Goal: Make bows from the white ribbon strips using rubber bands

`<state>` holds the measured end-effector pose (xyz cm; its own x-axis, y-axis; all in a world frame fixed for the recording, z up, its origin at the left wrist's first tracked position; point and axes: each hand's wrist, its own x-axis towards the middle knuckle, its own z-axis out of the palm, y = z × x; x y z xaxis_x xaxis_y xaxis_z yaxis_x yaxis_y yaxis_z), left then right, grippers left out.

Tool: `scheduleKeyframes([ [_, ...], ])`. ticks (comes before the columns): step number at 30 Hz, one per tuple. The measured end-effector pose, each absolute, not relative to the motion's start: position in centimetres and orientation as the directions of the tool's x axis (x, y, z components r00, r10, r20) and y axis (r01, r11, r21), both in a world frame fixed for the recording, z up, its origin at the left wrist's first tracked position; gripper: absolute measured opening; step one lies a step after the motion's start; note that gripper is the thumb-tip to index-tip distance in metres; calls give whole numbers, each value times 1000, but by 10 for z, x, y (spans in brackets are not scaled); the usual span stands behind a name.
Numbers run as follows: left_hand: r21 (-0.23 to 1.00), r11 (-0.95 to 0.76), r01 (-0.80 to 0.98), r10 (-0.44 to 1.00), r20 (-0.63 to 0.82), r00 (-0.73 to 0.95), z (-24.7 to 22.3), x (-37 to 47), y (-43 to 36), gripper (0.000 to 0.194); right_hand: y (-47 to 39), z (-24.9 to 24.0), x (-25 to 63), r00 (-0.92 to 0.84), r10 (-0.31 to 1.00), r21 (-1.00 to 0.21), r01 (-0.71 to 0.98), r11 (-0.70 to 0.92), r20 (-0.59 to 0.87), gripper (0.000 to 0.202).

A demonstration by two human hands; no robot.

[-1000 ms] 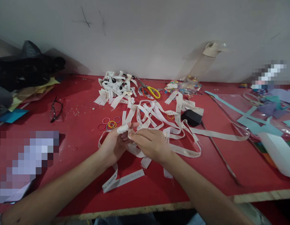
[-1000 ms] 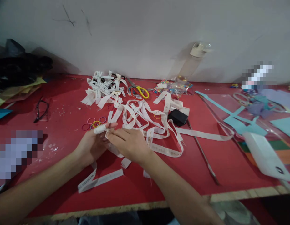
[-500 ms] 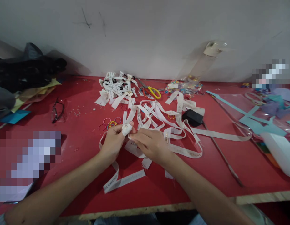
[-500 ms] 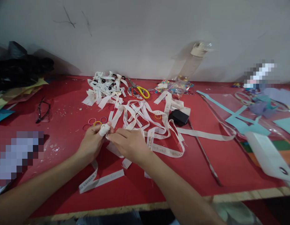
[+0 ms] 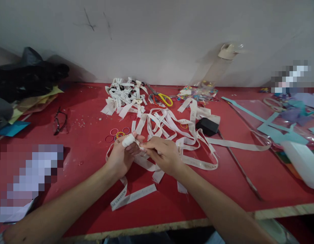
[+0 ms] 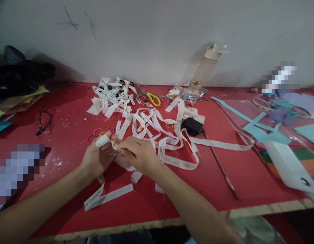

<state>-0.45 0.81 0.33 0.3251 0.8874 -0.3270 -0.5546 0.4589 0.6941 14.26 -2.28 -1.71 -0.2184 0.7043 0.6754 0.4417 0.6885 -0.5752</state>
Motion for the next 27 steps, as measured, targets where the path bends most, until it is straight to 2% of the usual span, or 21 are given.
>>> scheduleKeyframes([
  [6,688,482,-543,864,-269,426,4,-7,11,24,-21,-16,149,-209,673,-529,475,704,709,14],
  [12,710,540,-451,781,-223,583,4,-17,22,20,-18,-16,153,-162,705,-586,448,676,690,15],
  [17,769,512,-383,748,-180,639,3,-22,28,28,-19,-16,153,-123,742,-622,464,630,660,14],
  [21,810,470,-351,768,-178,616,2,-20,27,31,-18,-16,153,-122,761,-634,478,608,637,14],
  [27,922,311,-229,874,-183,449,-5,-13,21,27,-20,-15,150,-188,779,-646,463,607,598,12],
])
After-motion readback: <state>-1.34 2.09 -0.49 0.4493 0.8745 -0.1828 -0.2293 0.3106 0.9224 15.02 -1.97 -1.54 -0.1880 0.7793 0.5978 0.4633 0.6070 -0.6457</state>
